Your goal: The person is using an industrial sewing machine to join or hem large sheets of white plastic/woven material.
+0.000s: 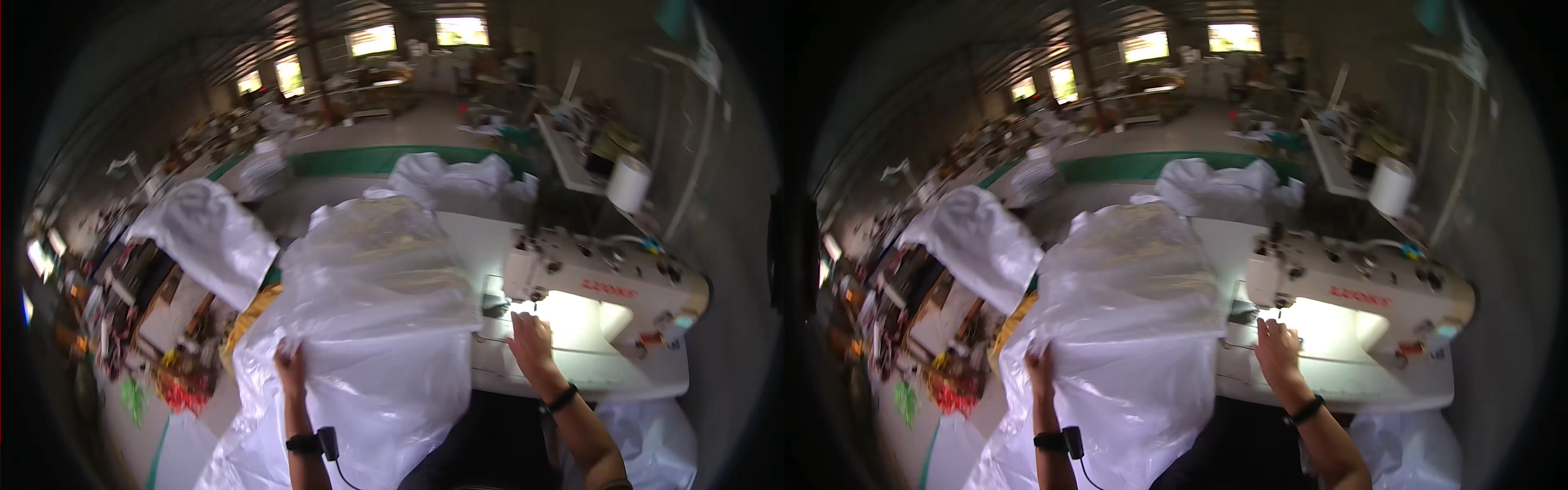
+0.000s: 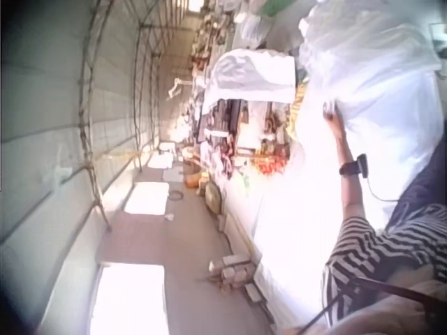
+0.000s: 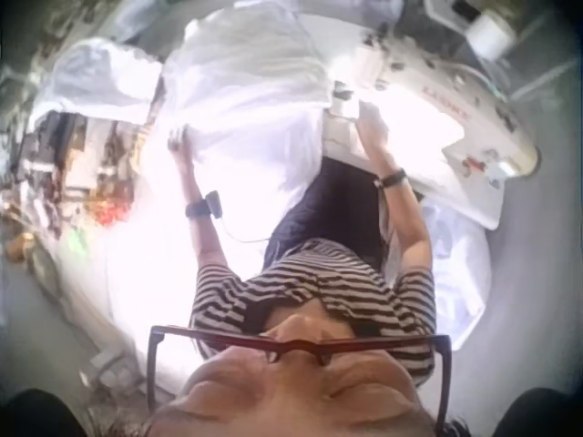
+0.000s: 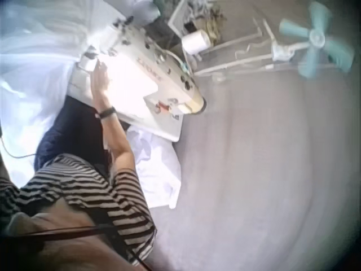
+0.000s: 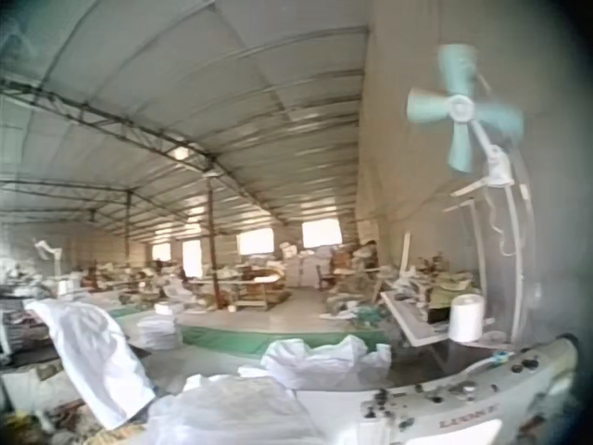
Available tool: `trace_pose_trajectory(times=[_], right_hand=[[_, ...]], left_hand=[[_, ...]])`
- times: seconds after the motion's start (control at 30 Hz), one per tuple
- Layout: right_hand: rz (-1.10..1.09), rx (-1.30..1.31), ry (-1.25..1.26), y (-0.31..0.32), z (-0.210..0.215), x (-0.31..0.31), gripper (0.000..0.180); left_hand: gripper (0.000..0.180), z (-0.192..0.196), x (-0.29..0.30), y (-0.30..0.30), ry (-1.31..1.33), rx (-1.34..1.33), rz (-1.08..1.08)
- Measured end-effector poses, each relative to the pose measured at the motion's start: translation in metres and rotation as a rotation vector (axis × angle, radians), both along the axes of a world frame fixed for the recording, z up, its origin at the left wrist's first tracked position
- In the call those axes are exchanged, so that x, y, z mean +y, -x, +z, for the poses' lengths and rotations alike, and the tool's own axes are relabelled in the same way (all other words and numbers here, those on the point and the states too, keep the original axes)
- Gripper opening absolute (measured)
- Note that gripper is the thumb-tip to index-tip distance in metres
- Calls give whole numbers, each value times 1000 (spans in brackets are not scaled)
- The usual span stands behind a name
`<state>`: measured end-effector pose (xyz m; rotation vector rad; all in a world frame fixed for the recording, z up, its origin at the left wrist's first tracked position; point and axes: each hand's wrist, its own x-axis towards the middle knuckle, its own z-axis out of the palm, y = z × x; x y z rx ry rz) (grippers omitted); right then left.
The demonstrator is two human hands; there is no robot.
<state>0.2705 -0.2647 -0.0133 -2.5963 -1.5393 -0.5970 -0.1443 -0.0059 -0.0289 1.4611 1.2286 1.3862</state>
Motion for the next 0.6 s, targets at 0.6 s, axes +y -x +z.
trace_pose_trajectory(times=[0.6], right_hand=[[639,1306,-131,177,24,181,38]], left_hand=[[38,28,-198,-37,-403,238,-382]])
